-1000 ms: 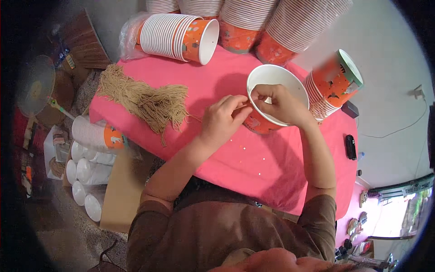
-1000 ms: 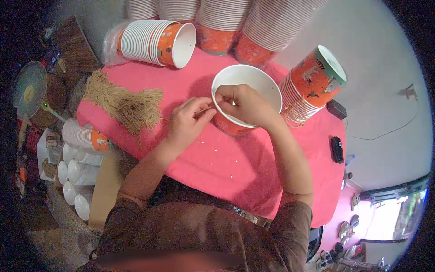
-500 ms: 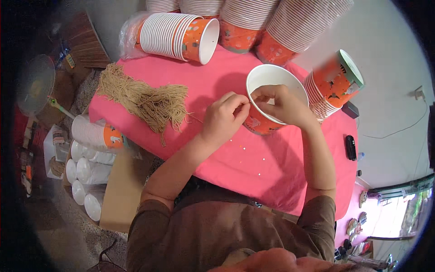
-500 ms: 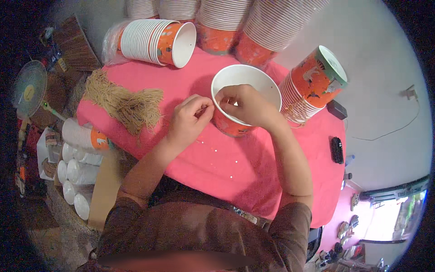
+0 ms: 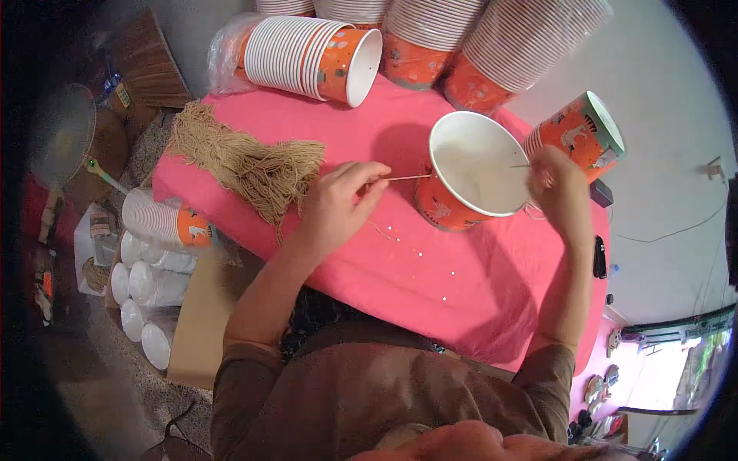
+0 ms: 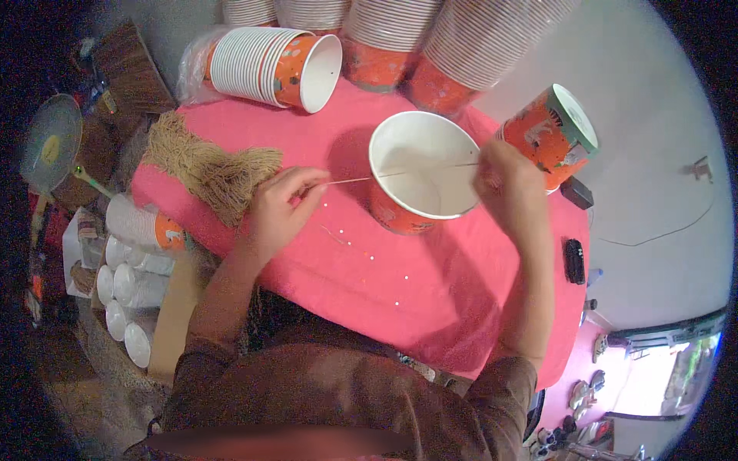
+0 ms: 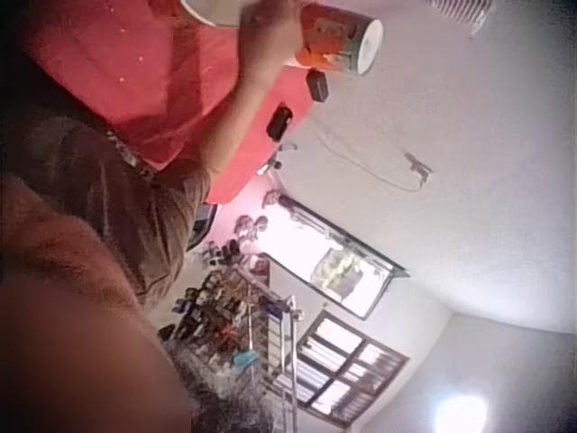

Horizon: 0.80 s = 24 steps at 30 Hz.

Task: Attaching thin string handles to printed paper buckets at a workstation.

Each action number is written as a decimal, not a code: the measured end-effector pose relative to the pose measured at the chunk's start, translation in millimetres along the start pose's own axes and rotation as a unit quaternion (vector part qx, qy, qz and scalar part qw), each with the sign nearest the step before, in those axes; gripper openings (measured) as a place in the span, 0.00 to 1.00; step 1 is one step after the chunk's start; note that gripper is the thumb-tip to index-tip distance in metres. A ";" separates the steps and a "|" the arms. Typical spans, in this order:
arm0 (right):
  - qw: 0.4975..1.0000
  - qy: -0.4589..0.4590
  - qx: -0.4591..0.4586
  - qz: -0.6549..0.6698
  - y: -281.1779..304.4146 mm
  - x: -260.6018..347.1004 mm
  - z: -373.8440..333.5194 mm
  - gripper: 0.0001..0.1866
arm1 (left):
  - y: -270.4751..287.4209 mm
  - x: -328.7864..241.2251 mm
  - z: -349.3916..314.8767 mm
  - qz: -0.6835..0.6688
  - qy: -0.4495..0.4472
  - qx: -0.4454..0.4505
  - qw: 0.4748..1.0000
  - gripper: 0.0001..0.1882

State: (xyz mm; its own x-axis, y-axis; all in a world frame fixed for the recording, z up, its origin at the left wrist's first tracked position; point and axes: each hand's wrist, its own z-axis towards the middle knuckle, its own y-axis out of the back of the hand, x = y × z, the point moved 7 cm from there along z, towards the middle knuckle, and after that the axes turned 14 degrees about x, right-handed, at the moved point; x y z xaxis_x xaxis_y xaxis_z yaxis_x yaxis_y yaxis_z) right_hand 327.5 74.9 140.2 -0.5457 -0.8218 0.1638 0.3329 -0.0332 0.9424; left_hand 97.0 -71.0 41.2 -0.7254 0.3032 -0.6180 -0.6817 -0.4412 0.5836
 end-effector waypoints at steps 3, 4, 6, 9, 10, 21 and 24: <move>0.992 -0.102 -0.056 -0.043 31.2 -36.7 -34.5 0.07 | 15.7 5.1 -7.3 -0.066 -0.020 0.021 0.997 0.07; 0.986 -0.147 -0.054 -0.049 37.2 -47.7 -44.9 0.07 | 12.6 12.5 -12.6 -0.149 0.008 0.085 0.985 0.07; 0.980 -0.185 -0.040 -0.064 38.7 -64.8 -59.9 0.05 | 9.8 14.3 -18.7 -0.231 0.036 0.147 0.961 0.08; 0.949 -0.251 0.038 -0.187 29.3 -82.2 -69.1 0.04 | -2.6 10.7 -25.1 -0.352 0.058 0.257 0.898 0.08; 0.922 -0.302 0.087 -0.225 25.8 -88.3 -72.1 0.04 | -6.2 10.0 -25.5 -0.430 0.033 0.276 0.859 0.08; 0.945 0.169 0.230 0.156 -36.2 35.1 -24.7 0.11 | -18.4 -7.4 -20.7 -0.409 0.048 0.146 0.899 0.06; 0.908 0.156 0.333 0.202 -52.2 31.7 -23.5 0.13 | -13.6 -8.5 -21.0 -0.358 0.017 0.113 0.927 0.05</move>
State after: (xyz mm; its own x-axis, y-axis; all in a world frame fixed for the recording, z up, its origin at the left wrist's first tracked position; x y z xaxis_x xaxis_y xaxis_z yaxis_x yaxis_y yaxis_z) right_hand 310.9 37.2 89.3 -0.2037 -0.8152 0.5422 -0.1384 0.5722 0.8083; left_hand 114.5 -85.2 27.4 -0.0775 0.4217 -0.9034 -0.9926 0.0526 0.1097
